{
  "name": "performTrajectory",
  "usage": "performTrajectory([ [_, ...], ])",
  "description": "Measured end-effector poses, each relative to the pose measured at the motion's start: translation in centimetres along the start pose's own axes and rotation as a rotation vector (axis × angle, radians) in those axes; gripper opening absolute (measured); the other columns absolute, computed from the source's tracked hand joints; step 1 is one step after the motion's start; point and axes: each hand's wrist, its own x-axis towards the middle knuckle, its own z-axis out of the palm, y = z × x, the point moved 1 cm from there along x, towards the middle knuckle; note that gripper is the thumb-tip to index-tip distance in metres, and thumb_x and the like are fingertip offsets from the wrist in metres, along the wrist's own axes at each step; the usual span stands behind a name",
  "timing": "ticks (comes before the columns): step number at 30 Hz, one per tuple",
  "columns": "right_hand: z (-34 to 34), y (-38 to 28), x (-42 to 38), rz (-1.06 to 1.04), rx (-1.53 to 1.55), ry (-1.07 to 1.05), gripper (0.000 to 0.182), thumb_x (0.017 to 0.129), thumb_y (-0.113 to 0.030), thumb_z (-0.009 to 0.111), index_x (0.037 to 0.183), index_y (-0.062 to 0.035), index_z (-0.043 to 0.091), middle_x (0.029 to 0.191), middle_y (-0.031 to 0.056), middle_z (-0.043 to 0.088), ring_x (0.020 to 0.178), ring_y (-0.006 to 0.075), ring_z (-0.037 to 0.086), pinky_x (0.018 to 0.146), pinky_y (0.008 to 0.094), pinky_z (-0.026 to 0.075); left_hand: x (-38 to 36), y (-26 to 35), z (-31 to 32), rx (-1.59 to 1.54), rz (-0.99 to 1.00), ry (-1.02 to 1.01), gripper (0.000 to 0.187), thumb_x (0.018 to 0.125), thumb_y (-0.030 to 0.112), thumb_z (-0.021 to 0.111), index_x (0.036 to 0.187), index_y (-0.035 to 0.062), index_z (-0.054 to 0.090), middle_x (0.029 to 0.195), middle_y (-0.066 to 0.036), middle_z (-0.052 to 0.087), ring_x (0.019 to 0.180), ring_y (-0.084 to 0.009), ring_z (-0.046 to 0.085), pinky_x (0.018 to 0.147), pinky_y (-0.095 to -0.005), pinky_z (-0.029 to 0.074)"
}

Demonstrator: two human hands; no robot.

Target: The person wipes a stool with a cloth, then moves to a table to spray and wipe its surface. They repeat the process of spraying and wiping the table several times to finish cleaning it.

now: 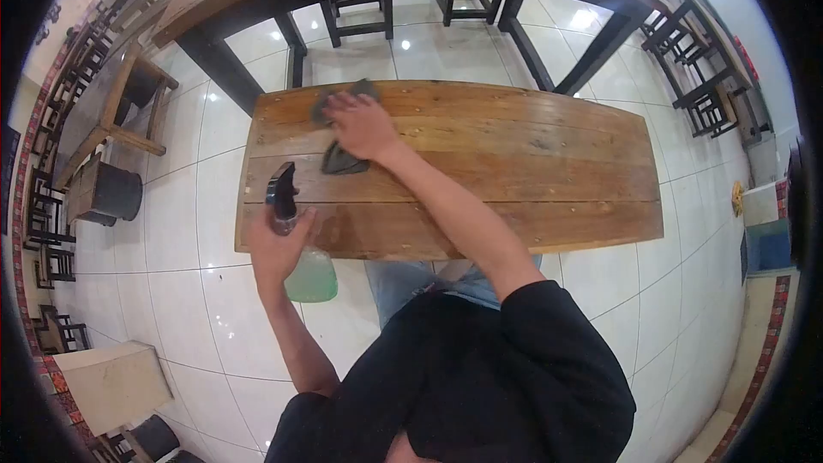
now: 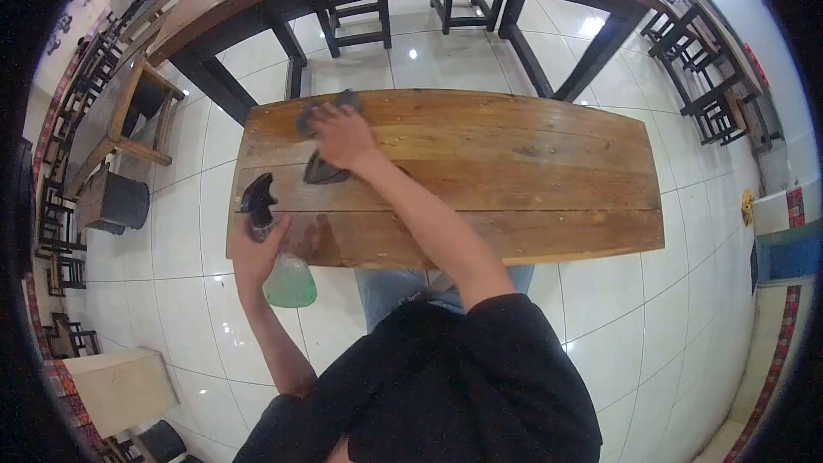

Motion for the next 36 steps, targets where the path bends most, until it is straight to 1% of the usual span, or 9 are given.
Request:
performTrajectory([
  [5,-9.4,10.2,-11.9,0.253,-0.123,0.083,0.040,0.098,-0.021,0.054,0.135,-0.0136,0.071,0.154,0.0119,0.060,0.146,0.0326,0.052,0.117,0.0486,0.042,-4.6,2.6,5.2,0.117,-0.061,-0.077,0.052,0.084,0.032,0.088,0.119,-0.0024,0.071,0.086,-0.009,0.072,0.075,-0.0159,0.065,0.072,-0.0332,0.054],
  [7,-13.8,13.7,-17.9,0.330,-0.109,0.176,0.038,0.098,-0.018,0.056,0.132,-0.0114,0.072,0.152,0.0142,0.062,0.142,0.0348,0.055,0.116,0.0493,0.043,-6.3,3.3,6.6,0.131,-0.073,-0.102,0.051,0.084,0.032,0.088,0.118,-0.0034,0.071,0.086,-0.009,0.074,0.076,-0.0163,0.067,0.073,-0.0338,0.054],
  [8,-15.4,16.4,-20.8,0.317,-0.136,0.281,0.039,0.091,-0.015,0.058,0.125,-0.0122,0.075,0.150,0.0153,0.063,0.134,0.0361,0.062,0.108,0.0498,0.050,-7.2,3.6,7.4,0.145,-0.058,-0.144,0.053,0.084,0.031,0.087,0.120,-0.0038,0.070,0.088,-0.010,0.074,0.079,-0.0169,0.069,0.075,-0.0342,0.055],
  [10,-18.7,20.6,-27.6,0.380,-0.296,0.332,0.035,0.094,-0.017,0.058,0.124,-0.0109,0.076,0.138,0.0166,0.070,0.127,0.0383,0.066,0.106,0.0506,0.053,-8.6,3.3,8.9,0.172,-0.043,-0.187,0.054,0.084,0.030,0.087,0.122,-0.0042,0.070,0.090,-0.011,0.075,0.082,-0.0176,0.070,0.077,-0.0345,0.056],
  [13,-24.6,23.7,-37.5,0.768,-0.338,0.265,0.038,0.098,-0.022,0.060,0.132,-0.0130,0.074,0.145,0.0136,0.067,0.134,0.0364,0.061,0.115,0.0465,0.046,-10.2,2.0,11.5,0.097,0.030,-0.269,0.057,0.083,0.029,0.088,0.125,-0.0049,0.069,0.096,-0.014,0.077,0.088,-0.0189,0.071,0.083,-0.0349,0.056],
  [17,-25.8,25.9,-44.2,0.881,-0.495,0.305,0.042,0.103,-0.027,0.057,0.144,-0.0187,0.068,0.156,0.0118,0.059,0.147,0.0322,0.051,0.123,0.0498,0.037,-12.4,2.5,11.9,-0.019,0.013,-0.219,0.059,0.082,0.025,0.089,0.128,-0.0044,0.068,0.100,-0.016,0.078,0.090,-0.0190,0.072,0.085,-0.0342,0.056],
  [21,-23.4,23.1,-40.0,0.980,-0.529,0.265,0.045,0.106,-0.031,0.054,0.148,-0.0209,0.064,0.162,0.0092,0.053,0.150,0.0321,0.048,0.124,0.0516,0.033,-14.4,1.2,9.9,-0.027,0.015,-0.085,0.057,0.082,0.024,0.088,0.127,-0.0027,0.067,0.095,-0.015,0.076,0.084,-0.0179,0.071,0.081,-0.0333,0.056],
  [27,-14.0,10.6,-25.1,0.368,-0.274,0.181,0.041,0.104,-0.031,0.054,0.140,-0.0195,0.068,0.157,0.0108,0.057,0.141,0.0414,0.055,0.119,0.0549,0.039,-16.2,-3.2,5.4,-0.048,-0.077,0.043,0.045,0.085,0.022,0.087,0.120,-0.0004,0.069,0.081,-0.007,0.072,0.074,-0.0129,0.068,0.072,-0.0304,0.055],
  [36,5.9,-14.9,-3.8,-0.173,0.021,-0.076,0.047,0.102,-0.032,0.048,0.145,-0.0253,0.065,0.165,0.0054,0.050,0.157,0.0311,0.038,0.126,0.0594,0.025,-19.4,-4.6,-1.5,-0.111,-0.156,0.301,0.047,0.090,0.009,0.083,0.132,-0.0005,0.065,0.086,-0.006,0.067,0.068,-0.0137,0.071,0.062,-0.0286,0.056],
])
